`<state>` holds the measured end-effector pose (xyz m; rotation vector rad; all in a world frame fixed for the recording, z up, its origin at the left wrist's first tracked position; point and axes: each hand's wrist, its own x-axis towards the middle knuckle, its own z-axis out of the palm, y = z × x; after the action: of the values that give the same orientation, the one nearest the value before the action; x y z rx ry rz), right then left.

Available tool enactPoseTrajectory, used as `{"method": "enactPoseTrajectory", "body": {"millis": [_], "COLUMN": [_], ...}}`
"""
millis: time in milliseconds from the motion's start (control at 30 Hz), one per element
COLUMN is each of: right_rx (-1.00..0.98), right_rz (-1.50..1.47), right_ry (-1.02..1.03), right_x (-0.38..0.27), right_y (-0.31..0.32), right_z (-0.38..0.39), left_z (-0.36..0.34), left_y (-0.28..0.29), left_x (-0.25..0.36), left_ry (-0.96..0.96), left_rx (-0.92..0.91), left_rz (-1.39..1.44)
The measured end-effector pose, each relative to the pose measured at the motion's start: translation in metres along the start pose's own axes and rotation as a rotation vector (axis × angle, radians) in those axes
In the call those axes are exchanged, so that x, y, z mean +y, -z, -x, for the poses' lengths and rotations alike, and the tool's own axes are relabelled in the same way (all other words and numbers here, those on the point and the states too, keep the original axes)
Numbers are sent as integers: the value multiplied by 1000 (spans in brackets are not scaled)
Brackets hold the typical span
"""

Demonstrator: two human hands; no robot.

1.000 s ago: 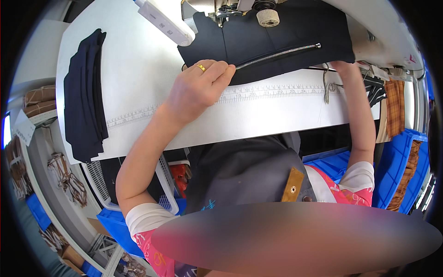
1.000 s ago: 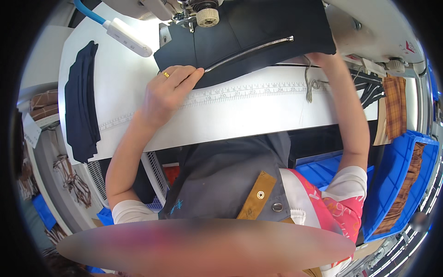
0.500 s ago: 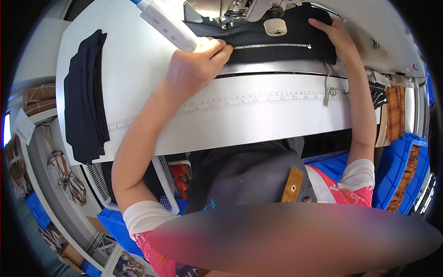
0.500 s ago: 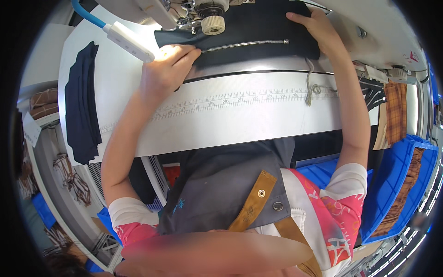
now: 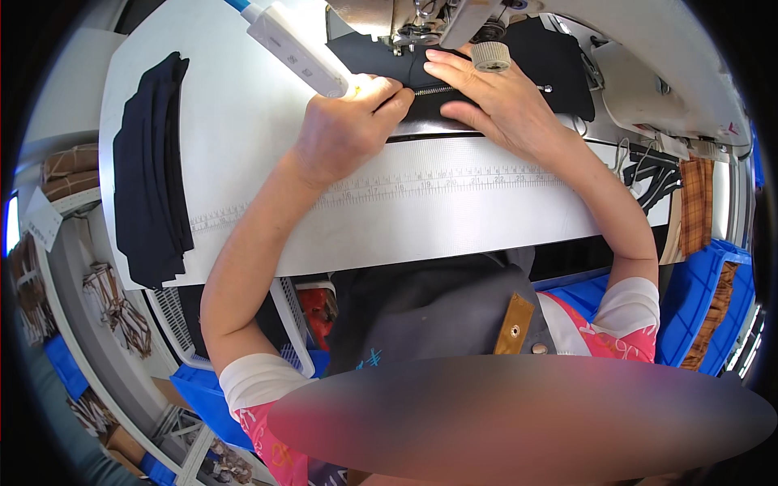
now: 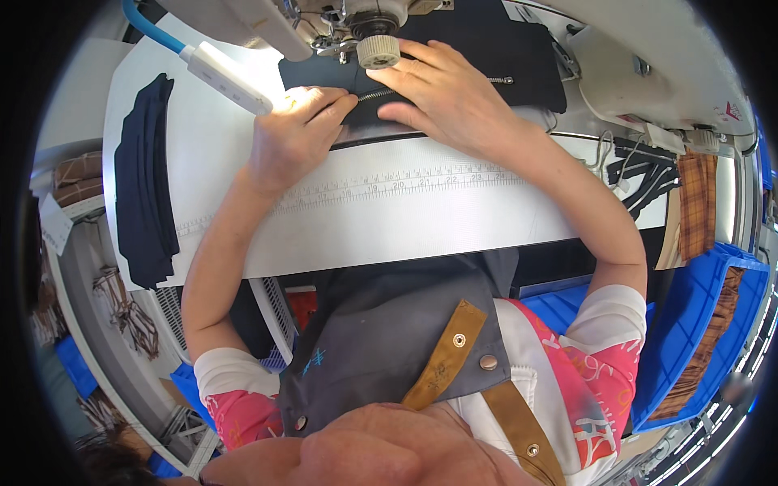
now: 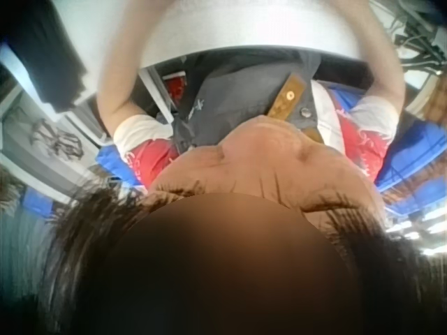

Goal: The person sews a zipper and lining fabric onto a leather piece using an industrial sewing machine.

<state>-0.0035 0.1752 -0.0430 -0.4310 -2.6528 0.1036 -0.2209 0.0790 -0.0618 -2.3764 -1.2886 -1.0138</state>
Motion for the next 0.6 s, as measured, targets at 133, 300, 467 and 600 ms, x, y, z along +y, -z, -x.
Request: {"method": "enactPoseTrajectory", "body": {"millis": [133, 300, 467, 600], "right_rx": [39, 162, 146, 146], "right_rz": [-147, -270, -182, -89], "right_ry": [-179, -128, -97, -2], "right_x": [-1, 0, 1, 19], "right_y": [-11, -26, -19, -17], "right_z": [-24, -27, -10, -25], "left_z": [-1, 2, -1, -11], "left_y": [2, 4, -3, -13], "left_x": [-2, 4, -3, -21], "left_ry": [-49, -15, -12, -80], "left_rx": [-37, -106, -70, -13], "left_rz": [-35, -26, -81, -221]}}
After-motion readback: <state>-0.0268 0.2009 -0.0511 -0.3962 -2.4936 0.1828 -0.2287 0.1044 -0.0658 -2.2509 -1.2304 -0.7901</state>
